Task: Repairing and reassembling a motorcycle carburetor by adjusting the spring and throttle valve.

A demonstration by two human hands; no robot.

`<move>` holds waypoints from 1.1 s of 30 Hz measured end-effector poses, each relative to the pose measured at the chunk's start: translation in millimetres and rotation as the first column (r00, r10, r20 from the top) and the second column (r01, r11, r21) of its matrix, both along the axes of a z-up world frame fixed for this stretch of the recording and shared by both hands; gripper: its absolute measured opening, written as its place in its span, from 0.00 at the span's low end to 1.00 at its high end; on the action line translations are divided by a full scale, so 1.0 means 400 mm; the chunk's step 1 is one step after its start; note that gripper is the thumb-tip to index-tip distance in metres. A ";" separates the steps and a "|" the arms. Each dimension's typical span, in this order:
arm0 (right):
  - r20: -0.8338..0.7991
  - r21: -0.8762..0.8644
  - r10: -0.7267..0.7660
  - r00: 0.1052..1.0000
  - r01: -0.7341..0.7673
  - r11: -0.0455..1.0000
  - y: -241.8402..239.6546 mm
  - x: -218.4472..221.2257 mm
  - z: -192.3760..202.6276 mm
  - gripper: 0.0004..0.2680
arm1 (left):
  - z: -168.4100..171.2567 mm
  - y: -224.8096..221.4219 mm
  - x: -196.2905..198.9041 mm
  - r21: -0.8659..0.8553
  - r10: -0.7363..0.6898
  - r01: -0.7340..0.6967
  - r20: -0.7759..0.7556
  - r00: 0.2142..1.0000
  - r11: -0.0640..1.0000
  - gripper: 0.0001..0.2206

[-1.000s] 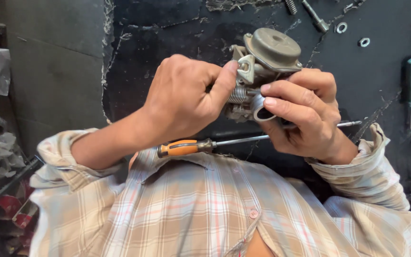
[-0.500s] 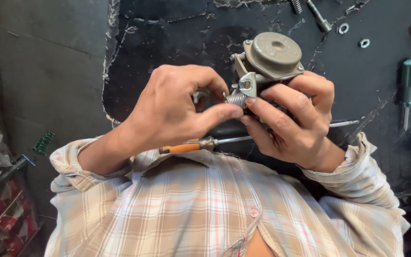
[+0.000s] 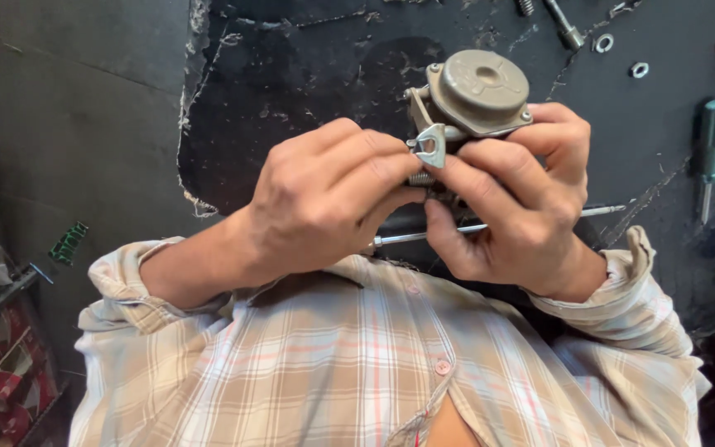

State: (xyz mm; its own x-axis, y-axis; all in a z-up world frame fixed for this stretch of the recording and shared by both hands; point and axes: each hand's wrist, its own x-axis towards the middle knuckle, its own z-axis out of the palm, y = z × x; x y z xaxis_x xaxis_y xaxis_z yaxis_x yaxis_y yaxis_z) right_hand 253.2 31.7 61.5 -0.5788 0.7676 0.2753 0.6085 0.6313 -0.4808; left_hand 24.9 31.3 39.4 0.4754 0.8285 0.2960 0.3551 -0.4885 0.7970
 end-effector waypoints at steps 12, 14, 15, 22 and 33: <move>0.067 -0.114 -0.028 0.997 0.035 0.993 0.030 -0.006 0.034 0.13 | -0.004 0.067 -0.013 0.489 -0.185 0.231 -0.141 0.973 0.841 0.14; 0.064 -0.138 -0.027 0.998 0.036 0.990 0.030 -0.001 0.030 0.13 | -0.011 0.064 -0.014 0.486 -0.190 0.242 -0.153 0.970 0.840 0.14; 0.052 -0.154 -0.032 0.998 0.040 0.987 0.028 0.003 0.025 0.13 | -0.022 0.061 -0.014 0.420 -0.200 0.229 -0.113 0.973 0.878 0.14; -0.032 -0.250 -0.046 0.998 0.037 0.968 0.043 0.018 0.024 0.12 | -0.023 0.051 0.008 0.123 -0.110 0.101 0.074 0.991 0.987 0.15; -0.042 -0.186 -0.042 0.998 0.034 0.982 0.024 0.007 0.010 0.11 | -0.093 -0.009 -0.039 -0.696 0.166 0.379 0.580 0.797 0.610 0.26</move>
State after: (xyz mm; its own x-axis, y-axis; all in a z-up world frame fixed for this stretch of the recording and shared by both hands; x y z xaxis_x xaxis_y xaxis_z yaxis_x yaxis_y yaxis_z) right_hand 256.1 41.3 65.7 -0.5384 0.8288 0.1524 0.6048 0.5060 -0.6150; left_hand 9.3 27.6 2.3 0.5542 0.8138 -0.1750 -0.2766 0.3783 0.8834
